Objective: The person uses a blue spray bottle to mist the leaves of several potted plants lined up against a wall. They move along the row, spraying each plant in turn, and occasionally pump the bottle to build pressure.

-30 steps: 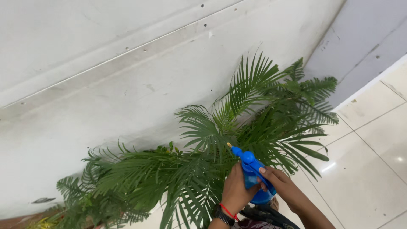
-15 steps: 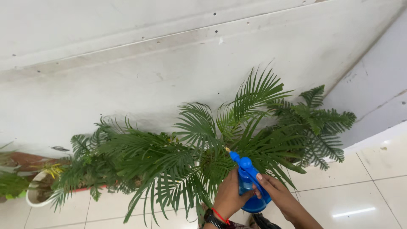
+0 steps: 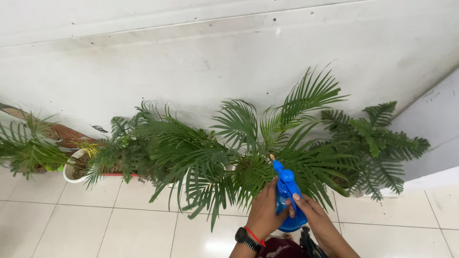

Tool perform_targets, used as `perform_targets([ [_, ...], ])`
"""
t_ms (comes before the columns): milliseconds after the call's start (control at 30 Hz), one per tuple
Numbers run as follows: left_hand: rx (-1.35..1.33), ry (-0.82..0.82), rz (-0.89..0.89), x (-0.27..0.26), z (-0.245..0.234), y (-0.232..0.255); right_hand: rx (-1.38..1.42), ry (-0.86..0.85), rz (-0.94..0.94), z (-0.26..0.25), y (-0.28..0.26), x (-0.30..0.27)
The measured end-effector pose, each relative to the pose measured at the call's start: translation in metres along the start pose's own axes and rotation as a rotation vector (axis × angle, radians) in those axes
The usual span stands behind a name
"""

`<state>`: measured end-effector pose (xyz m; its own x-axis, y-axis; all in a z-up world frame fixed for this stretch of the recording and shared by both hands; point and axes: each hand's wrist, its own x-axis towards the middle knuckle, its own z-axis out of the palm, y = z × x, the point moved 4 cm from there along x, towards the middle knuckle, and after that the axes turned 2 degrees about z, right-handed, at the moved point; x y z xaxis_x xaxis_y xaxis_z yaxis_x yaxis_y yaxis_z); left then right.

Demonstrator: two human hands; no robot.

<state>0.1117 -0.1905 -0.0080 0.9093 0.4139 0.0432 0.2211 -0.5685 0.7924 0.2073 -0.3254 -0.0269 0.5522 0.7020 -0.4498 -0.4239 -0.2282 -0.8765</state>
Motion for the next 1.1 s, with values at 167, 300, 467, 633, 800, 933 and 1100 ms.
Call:
perform_targets([
  [167,0.022,0.020,-0.010,-0.019,-0.002,0.015,0.020,0.079,-0.016,0.003,0.009,-0.015],
  [300,-0.007,0.130,0.043,-0.039,0.001,0.023,0.036,0.063,-0.053,0.010,0.022,-0.030],
  [467,-0.011,0.089,0.041,-0.055,0.021,0.019,0.052,0.158,0.037,-0.003,0.048,-0.045],
  [633,-0.019,0.047,-0.028,-0.064,0.034,0.022,0.026,0.188,0.049,-0.021,0.065,-0.040],
  [800,0.028,0.105,-0.043,-0.055,0.033,0.033,-0.006,0.106,-0.079,-0.027,0.045,-0.037],
  [933,0.004,0.150,-0.042,-0.036,0.054,0.049,0.037,0.065,-0.066,-0.055,0.025,-0.038],
  [1100,-0.009,0.125,-0.043,0.005,0.106,0.084,-0.029,0.130,-0.057,-0.125,0.005,-0.035],
])
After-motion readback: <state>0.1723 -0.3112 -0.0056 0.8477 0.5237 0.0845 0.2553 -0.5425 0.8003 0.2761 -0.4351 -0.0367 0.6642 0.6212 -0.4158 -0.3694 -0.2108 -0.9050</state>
